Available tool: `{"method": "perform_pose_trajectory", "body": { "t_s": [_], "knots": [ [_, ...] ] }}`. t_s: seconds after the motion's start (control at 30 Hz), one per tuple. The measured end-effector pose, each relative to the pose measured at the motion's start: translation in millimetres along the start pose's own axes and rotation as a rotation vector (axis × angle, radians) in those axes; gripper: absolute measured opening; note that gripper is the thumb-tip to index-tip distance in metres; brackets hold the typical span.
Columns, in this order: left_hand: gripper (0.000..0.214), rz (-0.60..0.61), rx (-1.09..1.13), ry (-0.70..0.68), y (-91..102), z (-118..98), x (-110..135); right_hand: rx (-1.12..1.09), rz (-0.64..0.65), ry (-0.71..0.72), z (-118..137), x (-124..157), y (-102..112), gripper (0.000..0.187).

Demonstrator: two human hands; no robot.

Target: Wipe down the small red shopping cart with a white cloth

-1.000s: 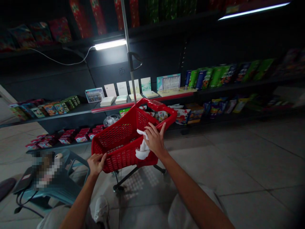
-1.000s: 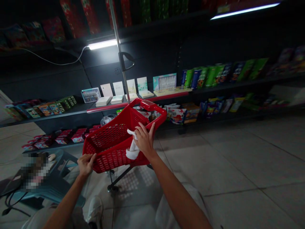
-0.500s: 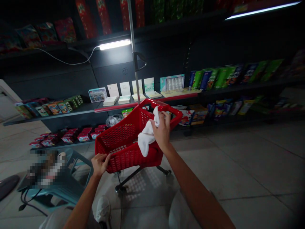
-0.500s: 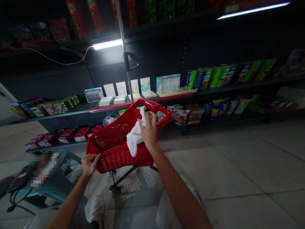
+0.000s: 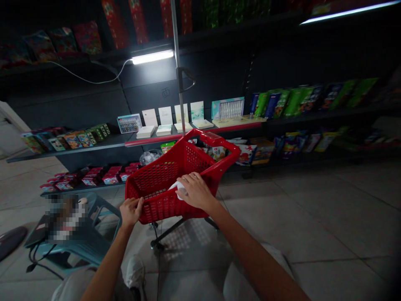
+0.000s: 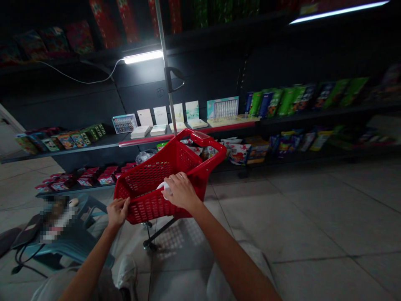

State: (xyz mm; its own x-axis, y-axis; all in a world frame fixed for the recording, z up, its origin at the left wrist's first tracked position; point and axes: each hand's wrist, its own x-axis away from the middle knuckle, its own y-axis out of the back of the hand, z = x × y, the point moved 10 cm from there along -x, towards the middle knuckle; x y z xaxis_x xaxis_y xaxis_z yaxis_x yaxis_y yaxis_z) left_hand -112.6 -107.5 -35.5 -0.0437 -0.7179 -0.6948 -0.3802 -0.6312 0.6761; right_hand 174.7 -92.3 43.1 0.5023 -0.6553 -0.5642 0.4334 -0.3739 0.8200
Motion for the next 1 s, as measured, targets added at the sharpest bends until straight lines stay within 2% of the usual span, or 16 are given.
{"method": "perform_pose_trajectory", "body": {
  "t_s": [0.17,0.27,0.43,0.57,0.67,0.83,1.0],
  "knots": [
    [0.041,0.011,-0.068,-0.016,1.4,0.8,-6.7,0.001,0.011,0.049,-4.6,3.5,6.8,0.034],
    [0.037,0.046,0.014,-0.042,-2.7,1.5,-9.8,0.035,-0.025,0.008,-29.8,3.4,19.0,0.031],
    [0.040,0.062,0.112,-0.056,-15.2,13.5,-14.0,0.111,-0.171,-0.124,-76.7,10.9,47.7,0.032],
    [0.039,0.051,0.163,-0.003,-24.0,24.7,-20.6,0.201,-0.297,-0.233,-107.8,18.9,66.3,0.035],
    [0.038,0.038,0.193,0.035,-25.9,28.6,-24.2,0.239,-0.344,-0.290,-123.4,20.9,72.2,0.036],
    [0.040,0.089,0.199,0.012,-30.8,32.9,-27.9,0.261,-0.365,-0.311,-116.8,22.2,74.6,0.032],
    [0.033,0.157,0.093,0.219,-29.3,60.4,-42.3,0.216,-0.342,-0.227,-100.9,26.8,82.5,0.038]
  ]
}}
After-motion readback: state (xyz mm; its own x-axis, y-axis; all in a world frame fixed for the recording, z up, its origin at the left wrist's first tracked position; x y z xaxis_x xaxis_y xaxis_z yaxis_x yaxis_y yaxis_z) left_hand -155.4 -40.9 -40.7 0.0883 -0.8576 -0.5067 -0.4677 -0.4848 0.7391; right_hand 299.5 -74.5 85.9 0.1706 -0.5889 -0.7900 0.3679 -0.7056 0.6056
